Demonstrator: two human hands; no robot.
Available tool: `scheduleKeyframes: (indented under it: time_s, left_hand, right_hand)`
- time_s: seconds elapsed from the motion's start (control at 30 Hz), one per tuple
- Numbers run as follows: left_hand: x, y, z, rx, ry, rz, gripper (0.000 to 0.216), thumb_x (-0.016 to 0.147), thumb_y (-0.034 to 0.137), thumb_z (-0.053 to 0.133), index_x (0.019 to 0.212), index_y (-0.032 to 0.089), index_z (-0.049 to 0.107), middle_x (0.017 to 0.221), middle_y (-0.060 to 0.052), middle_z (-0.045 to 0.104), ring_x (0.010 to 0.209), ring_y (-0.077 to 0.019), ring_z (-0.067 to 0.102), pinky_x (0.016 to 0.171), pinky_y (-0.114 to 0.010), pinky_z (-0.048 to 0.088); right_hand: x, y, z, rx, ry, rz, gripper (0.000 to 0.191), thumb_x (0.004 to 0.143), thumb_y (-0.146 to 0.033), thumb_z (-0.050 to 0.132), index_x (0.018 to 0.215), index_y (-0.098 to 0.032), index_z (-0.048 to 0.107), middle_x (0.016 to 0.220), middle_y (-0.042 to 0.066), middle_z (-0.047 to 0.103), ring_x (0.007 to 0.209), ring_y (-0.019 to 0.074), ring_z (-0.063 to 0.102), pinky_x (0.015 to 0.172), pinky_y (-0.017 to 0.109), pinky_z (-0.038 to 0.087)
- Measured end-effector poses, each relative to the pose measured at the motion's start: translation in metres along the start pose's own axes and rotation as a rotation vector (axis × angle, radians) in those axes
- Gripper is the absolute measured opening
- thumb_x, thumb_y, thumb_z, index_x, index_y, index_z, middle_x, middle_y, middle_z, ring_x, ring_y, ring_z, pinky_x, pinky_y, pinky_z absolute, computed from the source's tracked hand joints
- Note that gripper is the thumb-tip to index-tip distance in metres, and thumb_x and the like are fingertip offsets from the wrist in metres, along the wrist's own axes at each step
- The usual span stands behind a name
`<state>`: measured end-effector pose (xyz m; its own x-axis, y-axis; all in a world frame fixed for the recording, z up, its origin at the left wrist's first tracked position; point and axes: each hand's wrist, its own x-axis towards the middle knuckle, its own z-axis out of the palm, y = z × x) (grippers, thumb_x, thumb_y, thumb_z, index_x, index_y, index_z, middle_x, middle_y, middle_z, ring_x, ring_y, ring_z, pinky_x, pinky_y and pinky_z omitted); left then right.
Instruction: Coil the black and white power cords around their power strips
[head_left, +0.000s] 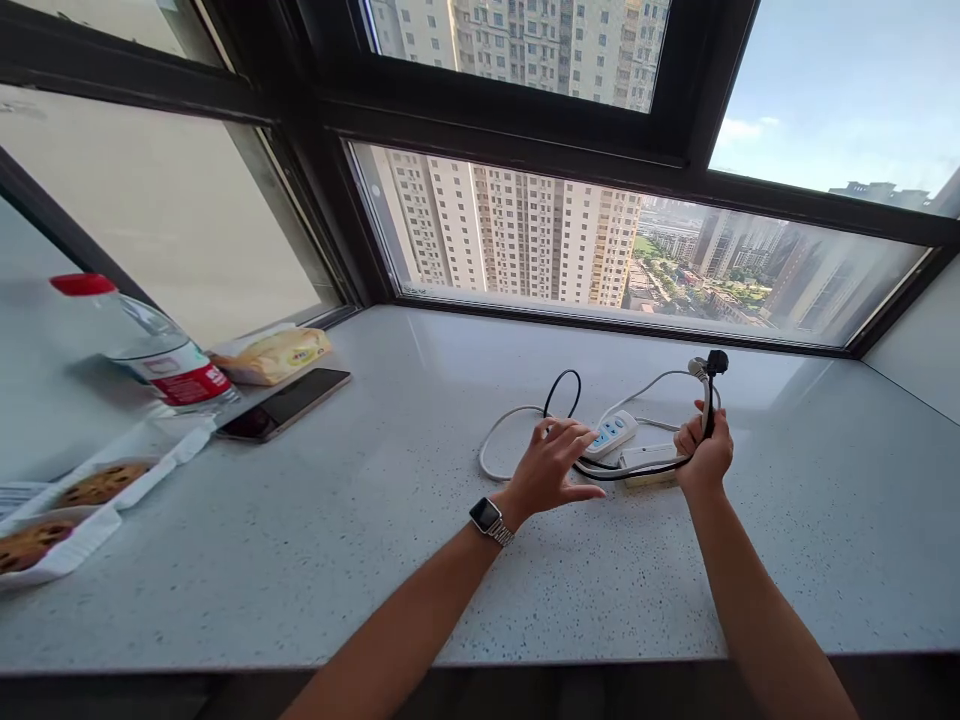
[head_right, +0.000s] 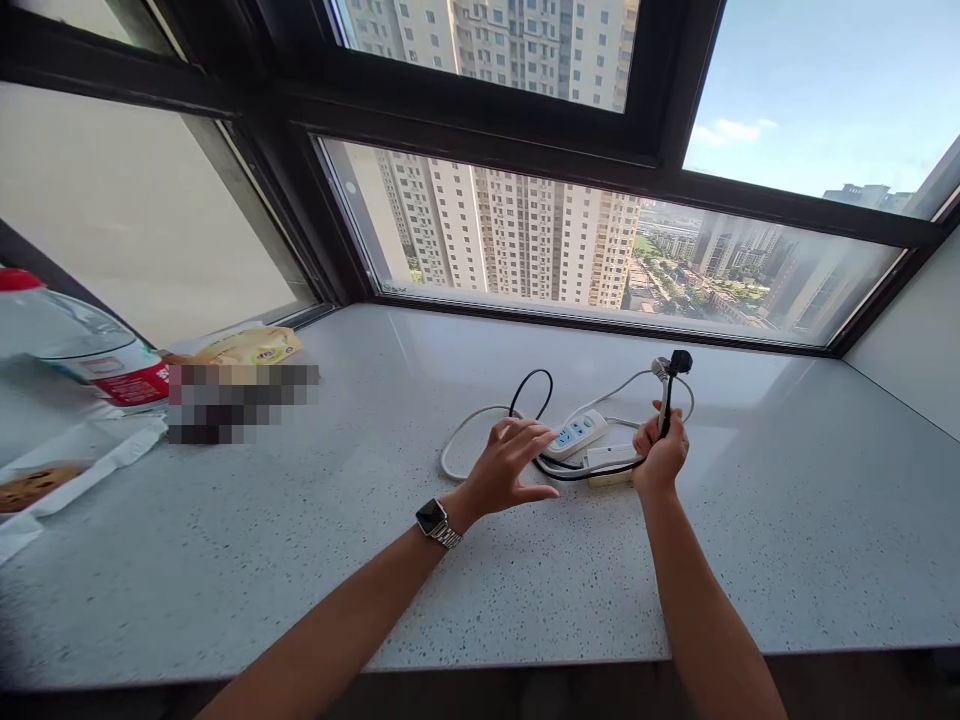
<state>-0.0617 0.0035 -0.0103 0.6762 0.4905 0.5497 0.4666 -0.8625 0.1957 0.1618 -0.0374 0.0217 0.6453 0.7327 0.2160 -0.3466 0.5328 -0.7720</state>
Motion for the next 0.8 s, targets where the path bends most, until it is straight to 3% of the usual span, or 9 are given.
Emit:
scheduleKeyframes:
  time_s: [0.07,0.13,0.2,0.3,0.43,0.5,0.6,0.67,0.8]
  left_hand:
    - [0.001,0.016,0.007,-0.082,-0.017,0.050,0.069,0.077,0.066,0.056,0.126,0.018,0.054,0.120,-0.014,0.062,0.117,-0.0286,0.050,0.105,-0.043,0.026]
    - [0.001,0.031,0.015,-0.233,0.017,0.050,0.052,0.086,0.057,0.049,0.118,0.018,0.058,0.108,-0.012,0.066,0.107,-0.0249,0.056,0.099,-0.040,0.035]
    - [-0.003,0.041,0.018,-0.426,0.104,-0.027,0.036,0.093,0.047,0.041,0.097,0.018,0.060,0.085,-0.008,0.066,0.083,-0.0189,0.059,0.080,-0.033,0.045]
    - [-0.009,0.042,0.008,-0.665,0.325,-0.238,0.036,0.093,0.045,0.040,0.069,0.019,0.048,0.055,0.002,0.048,0.050,-0.0108,0.040,0.049,-0.023,0.035]
    - [-0.008,0.029,-0.030,-0.887,0.755,-0.455,0.045,0.086,0.051,0.050,0.058,0.021,0.033,0.047,0.007,0.029,0.042,-0.0078,0.025,0.042,-0.022,0.024]
    - [-0.004,0.023,-0.050,-0.979,0.835,-0.498,0.048,0.081,0.052,0.057,0.055,0.021,0.031,0.047,0.008,0.025,0.040,-0.0066,0.022,0.040,-0.021,0.022]
    - [0.002,0.015,-0.076,-1.093,0.862,-0.574,0.050,0.073,0.047,0.066,0.053,0.020,0.030,0.048,0.009,0.021,0.039,-0.0046,0.017,0.038,-0.020,0.018]
    - [0.005,0.008,-0.093,-1.164,0.895,-0.612,0.049,0.070,0.043,0.068,0.053,0.020,0.029,0.048,0.009,0.019,0.038,-0.0039,0.015,0.037,-0.019,0.015]
    - [0.011,-0.009,-0.129,-1.347,0.848,-0.653,0.044,0.072,0.035,0.063,0.054,0.020,0.026,0.047,0.009,0.014,0.036,-0.0044,0.011,0.036,-0.020,0.013]
  right_hand:
    - [-0.020,-0.006,0.019,0.013,-0.026,-0.026,0.027,0.085,-0.047,0.050,0.084,-0.020,0.055,0.048,-0.012,0.026,0.033,0.0048,0.021,0.034,0.020,0.019]
    - [-0.041,-0.011,0.042,0.053,-0.052,-0.035,0.022,0.086,-0.041,0.047,0.083,-0.021,0.053,0.049,-0.011,0.027,0.033,0.0051,0.022,0.034,0.020,0.020]
    - [-0.059,-0.014,0.063,0.073,-0.114,-0.032,0.020,0.086,-0.040,0.045,0.082,-0.022,0.051,0.049,-0.011,0.030,0.034,0.0057,0.024,0.035,0.019,0.023]
    - [-0.067,-0.013,0.082,-0.027,-0.306,-0.039,0.023,0.087,-0.042,0.043,0.084,-0.021,0.054,0.055,-0.006,0.045,0.044,0.0089,0.043,0.043,0.021,0.036]
    - [-0.057,0.011,0.073,-0.470,-0.570,-0.108,0.030,0.089,-0.043,0.041,0.093,-0.020,0.060,0.079,0.005,0.064,0.077,0.0185,0.062,0.067,0.031,0.049]
    - [-0.054,0.033,0.059,-0.816,-0.725,-0.215,0.032,0.086,-0.042,0.050,0.106,-0.021,0.061,0.102,0.010,0.067,0.099,0.0248,0.061,0.084,0.039,0.047]
    - [-0.049,0.067,0.039,-1.312,-0.925,-0.407,0.056,0.080,-0.041,0.062,0.131,-0.020,0.050,0.139,0.015,0.047,0.130,0.0327,0.039,0.107,0.050,0.027]
    - [-0.043,0.083,0.031,-1.524,-0.931,-0.471,0.071,0.080,-0.041,0.063,0.143,-0.019,0.036,0.151,0.015,0.030,0.139,0.0325,0.024,0.111,0.051,0.020]
    - [-0.018,0.095,0.033,-1.635,-0.891,-0.500,0.083,0.084,-0.046,0.059,0.151,-0.022,0.015,0.157,0.011,0.012,0.143,0.0299,0.014,0.111,0.048,0.019]
